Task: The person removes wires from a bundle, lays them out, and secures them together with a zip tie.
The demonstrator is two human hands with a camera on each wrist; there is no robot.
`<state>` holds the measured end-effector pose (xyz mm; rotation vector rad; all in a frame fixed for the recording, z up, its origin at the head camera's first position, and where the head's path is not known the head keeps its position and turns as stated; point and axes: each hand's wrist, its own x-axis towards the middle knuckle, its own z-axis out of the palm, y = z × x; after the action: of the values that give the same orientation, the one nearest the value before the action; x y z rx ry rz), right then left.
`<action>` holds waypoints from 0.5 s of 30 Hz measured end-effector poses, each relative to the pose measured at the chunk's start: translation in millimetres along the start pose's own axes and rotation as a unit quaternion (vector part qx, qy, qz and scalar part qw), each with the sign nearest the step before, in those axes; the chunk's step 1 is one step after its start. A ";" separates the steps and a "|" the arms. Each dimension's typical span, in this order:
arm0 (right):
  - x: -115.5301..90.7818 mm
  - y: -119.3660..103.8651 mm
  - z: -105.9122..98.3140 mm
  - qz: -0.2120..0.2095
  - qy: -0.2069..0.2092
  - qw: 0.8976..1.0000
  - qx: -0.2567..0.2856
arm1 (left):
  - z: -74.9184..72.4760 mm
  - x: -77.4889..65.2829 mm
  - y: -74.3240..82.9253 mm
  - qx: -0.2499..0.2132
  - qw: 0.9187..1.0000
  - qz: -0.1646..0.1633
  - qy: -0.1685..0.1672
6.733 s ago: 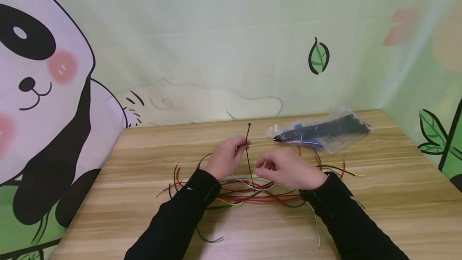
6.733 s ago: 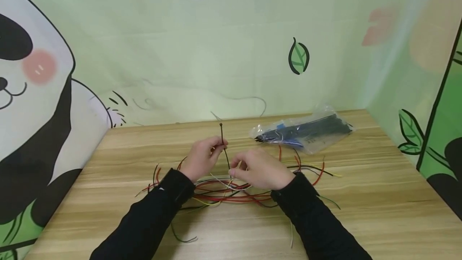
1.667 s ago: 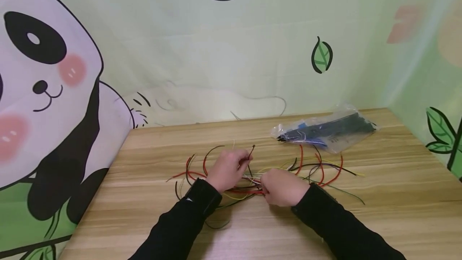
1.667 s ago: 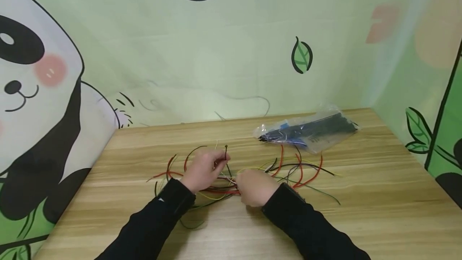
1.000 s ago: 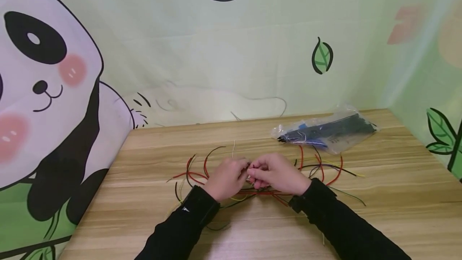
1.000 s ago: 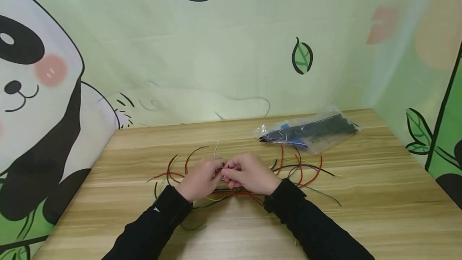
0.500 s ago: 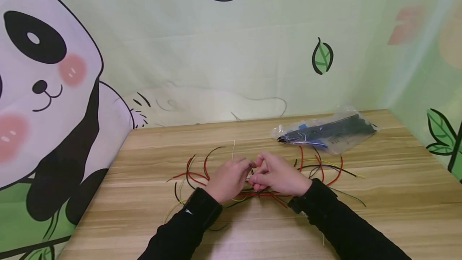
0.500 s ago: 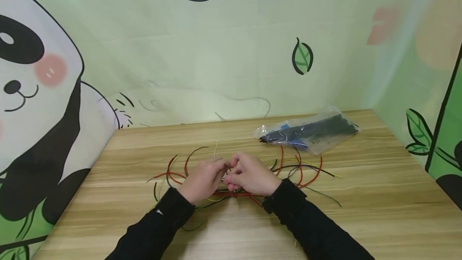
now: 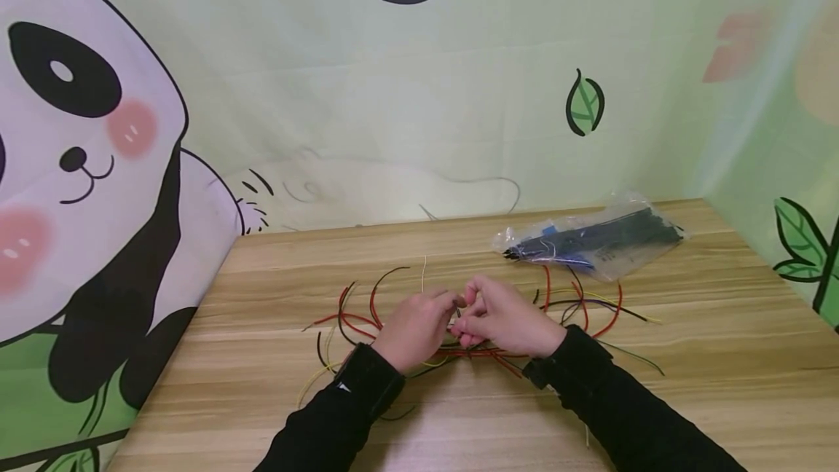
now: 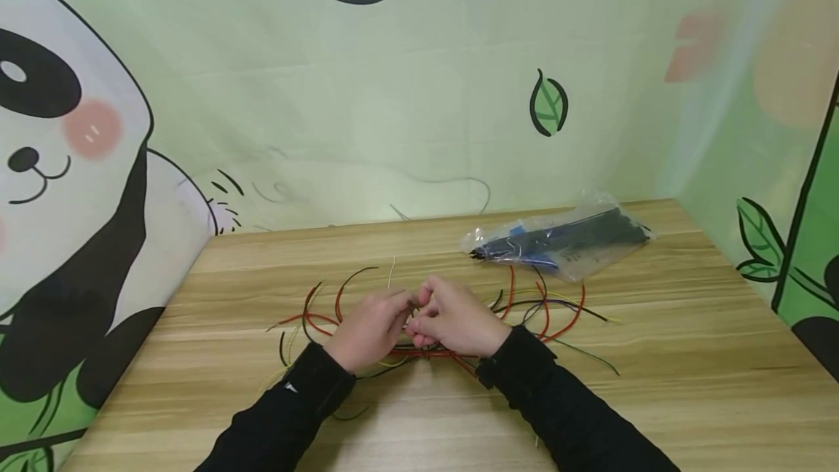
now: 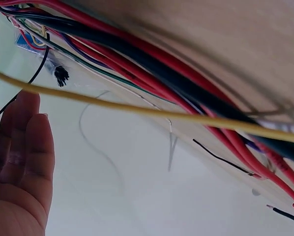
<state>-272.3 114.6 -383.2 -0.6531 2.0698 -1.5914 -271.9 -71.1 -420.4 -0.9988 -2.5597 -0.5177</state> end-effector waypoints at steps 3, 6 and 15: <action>-0.5 -0.4 -0.2 -0.001 0.004 1.000 -0.003 | 0.6 -0.5 -0.2 0.004 1.000 0.004 -0.001; -0.8 -0.6 -0.5 -0.005 0.007 1.000 -0.007 | 1.3 -1.3 -0.6 0.009 1.000 0.004 -0.002; 0.9 -2.1 -0.1 -0.010 0.036 0.999 -0.019 | 6.8 -2.1 -1.1 0.098 0.994 0.051 0.013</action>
<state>-272.9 113.7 -381.2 -0.6419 2.1572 -1.6120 -272.5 -70.0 -427.5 -1.0372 -2.4639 -0.2462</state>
